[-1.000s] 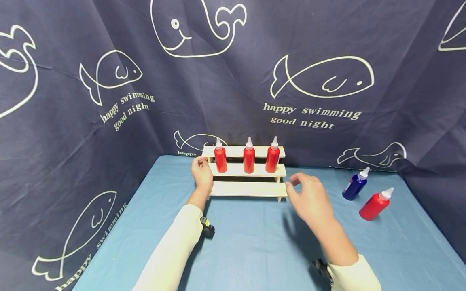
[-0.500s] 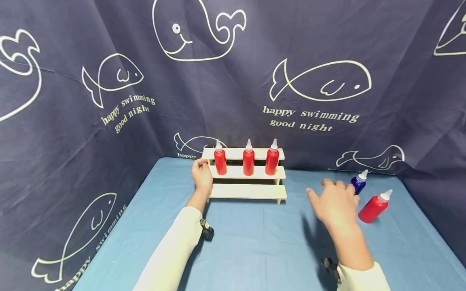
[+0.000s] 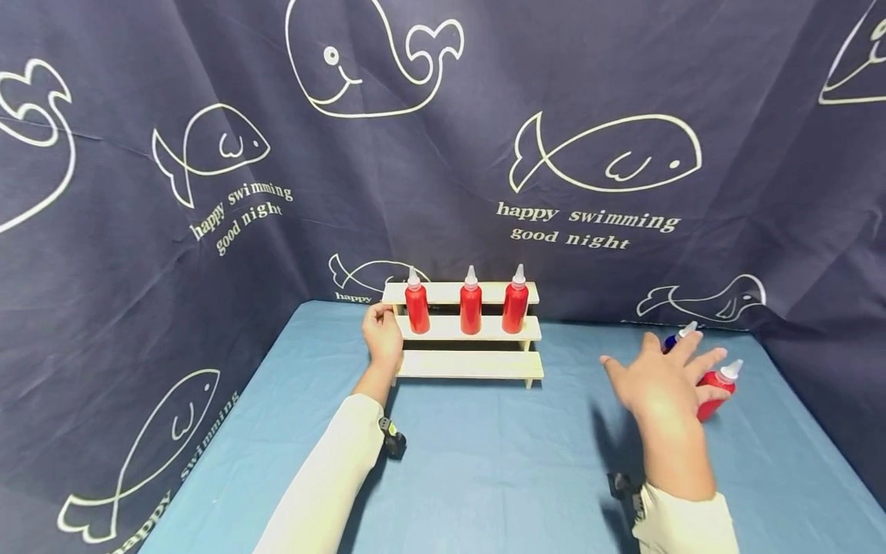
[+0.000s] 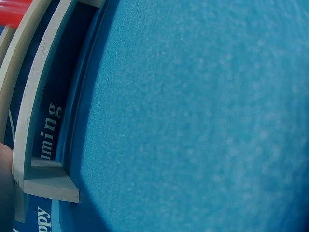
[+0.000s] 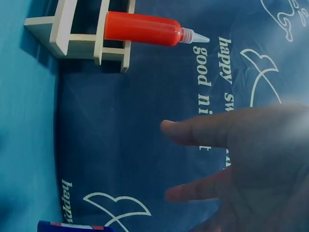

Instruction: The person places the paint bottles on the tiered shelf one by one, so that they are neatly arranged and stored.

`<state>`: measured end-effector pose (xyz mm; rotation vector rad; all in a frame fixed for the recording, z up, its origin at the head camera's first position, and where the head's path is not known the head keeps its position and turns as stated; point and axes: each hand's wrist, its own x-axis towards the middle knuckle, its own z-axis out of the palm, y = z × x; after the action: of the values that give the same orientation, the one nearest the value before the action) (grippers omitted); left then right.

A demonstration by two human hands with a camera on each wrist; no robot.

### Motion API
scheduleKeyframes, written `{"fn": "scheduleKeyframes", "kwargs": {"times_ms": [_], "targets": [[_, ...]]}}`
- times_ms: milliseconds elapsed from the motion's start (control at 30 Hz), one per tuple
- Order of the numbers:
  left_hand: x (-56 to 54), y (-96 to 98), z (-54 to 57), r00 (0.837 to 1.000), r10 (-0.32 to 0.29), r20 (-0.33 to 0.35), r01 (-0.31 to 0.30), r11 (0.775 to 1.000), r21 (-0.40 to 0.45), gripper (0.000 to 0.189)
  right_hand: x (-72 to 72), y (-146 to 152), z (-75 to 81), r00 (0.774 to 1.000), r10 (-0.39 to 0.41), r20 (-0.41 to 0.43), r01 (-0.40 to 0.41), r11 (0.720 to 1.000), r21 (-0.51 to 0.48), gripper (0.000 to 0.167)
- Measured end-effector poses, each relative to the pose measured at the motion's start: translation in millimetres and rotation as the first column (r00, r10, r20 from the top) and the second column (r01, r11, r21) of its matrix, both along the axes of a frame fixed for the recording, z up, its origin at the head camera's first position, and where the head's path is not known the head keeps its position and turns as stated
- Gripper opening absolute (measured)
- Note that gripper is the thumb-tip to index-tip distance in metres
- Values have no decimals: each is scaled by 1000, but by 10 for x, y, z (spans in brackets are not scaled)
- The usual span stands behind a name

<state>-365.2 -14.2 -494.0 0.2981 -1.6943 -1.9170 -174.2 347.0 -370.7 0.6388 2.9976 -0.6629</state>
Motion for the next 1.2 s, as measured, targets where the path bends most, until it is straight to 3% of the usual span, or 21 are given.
{"fn": "scheduleKeyframes", "kwargs": {"times_ms": [400, 667, 867, 1200], "targets": [[1, -2, 23, 1000, -8, 7, 8, 1000, 18, 15, 25, 226, 88, 990, -92, 109, 103, 990, -98, 138], [-10, -3, 11, 1000, -3, -8, 3, 1000, 17, 16, -29, 338, 49, 975, -167, 145, 185, 975, -122, 155], [-9, -4, -6, 1000, -9, -4, 9, 1000, 21, 15, -64, 432, 10, 965, -199, 172, 222, 967, -125, 149], [1, 6, -9, 1000, -7, -7, 7, 1000, 17, 15, -158, 638, -174, 969, -182, 169, 200, 975, -95, 116]]}}
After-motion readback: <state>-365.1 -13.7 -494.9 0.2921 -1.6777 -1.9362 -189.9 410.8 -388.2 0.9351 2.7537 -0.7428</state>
